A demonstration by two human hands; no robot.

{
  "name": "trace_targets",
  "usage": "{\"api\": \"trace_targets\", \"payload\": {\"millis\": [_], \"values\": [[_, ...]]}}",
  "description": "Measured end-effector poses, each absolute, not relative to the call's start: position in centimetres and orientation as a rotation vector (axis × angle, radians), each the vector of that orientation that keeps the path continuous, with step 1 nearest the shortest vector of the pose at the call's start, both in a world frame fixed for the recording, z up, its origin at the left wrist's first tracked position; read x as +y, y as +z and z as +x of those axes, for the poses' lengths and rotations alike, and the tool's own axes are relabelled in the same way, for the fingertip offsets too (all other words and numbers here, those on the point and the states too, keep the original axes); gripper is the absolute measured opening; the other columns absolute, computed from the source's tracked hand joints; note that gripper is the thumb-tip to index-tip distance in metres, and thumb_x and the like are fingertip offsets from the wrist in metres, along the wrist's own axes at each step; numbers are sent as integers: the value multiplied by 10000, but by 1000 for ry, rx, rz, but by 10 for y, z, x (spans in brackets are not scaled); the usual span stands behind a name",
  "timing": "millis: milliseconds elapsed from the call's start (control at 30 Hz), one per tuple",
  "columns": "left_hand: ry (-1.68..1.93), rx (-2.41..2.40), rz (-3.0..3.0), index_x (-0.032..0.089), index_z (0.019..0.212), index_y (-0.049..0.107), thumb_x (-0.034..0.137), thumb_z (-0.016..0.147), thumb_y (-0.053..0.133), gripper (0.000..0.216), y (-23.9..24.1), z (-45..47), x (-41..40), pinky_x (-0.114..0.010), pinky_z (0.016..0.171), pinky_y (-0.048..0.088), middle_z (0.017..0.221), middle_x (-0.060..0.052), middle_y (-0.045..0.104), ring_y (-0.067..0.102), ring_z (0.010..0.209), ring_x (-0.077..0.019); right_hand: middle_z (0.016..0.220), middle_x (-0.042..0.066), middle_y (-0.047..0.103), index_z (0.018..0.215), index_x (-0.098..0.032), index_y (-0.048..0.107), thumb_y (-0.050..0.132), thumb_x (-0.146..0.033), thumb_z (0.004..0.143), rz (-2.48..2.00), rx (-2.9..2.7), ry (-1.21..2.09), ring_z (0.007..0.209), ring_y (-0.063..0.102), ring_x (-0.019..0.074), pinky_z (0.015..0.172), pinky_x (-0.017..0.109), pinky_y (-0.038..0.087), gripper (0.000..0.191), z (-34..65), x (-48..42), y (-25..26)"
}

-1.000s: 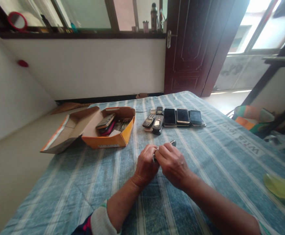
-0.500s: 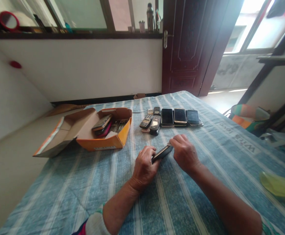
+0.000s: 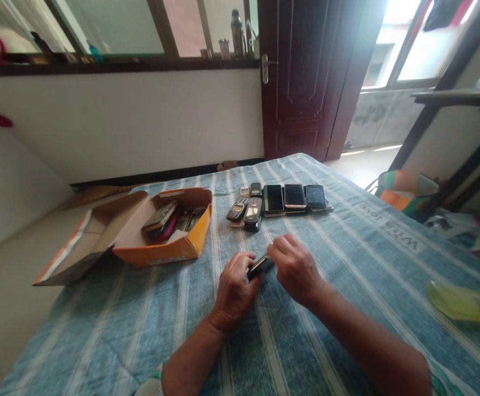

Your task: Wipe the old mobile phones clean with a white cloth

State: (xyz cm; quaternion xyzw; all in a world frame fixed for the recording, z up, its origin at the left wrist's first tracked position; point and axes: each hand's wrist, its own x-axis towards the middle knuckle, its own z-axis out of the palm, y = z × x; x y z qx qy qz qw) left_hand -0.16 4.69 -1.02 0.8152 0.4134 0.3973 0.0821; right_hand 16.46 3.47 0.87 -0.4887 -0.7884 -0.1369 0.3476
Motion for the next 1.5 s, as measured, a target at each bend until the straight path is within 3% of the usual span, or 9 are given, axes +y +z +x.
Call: {"api": "trace_targets", "payload": {"millis": [167,333,567,767,1000,1267,1500], "values": [[1182,1242,2466,191,770,537,134,761,596,83,-11,-2,48,-330,767,536,904,-69,662,659,868,-209,758,46,607,719,-186,651,480,-24,810,-1480,-1822,-112,762,517,177,663,262,369,253,188,55,-2],[1167,1257,2471,197,767,524,148,760,604,94,-11,-3,48,-341,784,543,921,-69,658,658,877,-207,675,16,603,691,-191,687,486,-14,759,-1596,-1721,163,631,533,142,596,242,355,277,197,68,-15],[1167,1250,2467,192,763,539,184,800,578,55,-8,-2,49,-328,778,541,912,-73,656,658,870,-203,773,56,610,734,-174,654,436,-55,867,-1329,-1773,-158,774,517,180,671,263,389,281,181,50,-1],[1177,1251,2466,193,768,546,187,802,570,42,-7,-1,49,-311,753,535,878,-64,656,654,834,-194,762,53,563,720,-161,606,450,-124,926,-1157,-2091,-369,761,462,193,678,305,372,261,158,29,10],[1112,1258,2466,192,758,533,190,806,569,60,-7,-2,48,-343,768,530,905,-80,654,651,866,-213,766,62,551,688,-172,591,460,-65,894,-1298,-2013,-383,787,439,201,682,305,371,266,175,41,6],[1171,1200,2487,195,815,549,152,778,513,66,-3,-1,47,-320,749,537,871,-67,648,646,836,-198,774,59,541,761,-148,617,446,-121,939,-1077,-2125,-399,766,442,193,639,315,354,248,148,24,8],[1166,1237,2473,200,748,545,180,787,568,50,-4,-1,48,-311,734,543,861,-53,659,654,813,-189,776,55,557,706,-178,600,485,-82,891,-1300,-2038,-357,785,449,198,676,301,375,237,172,41,6]]}}
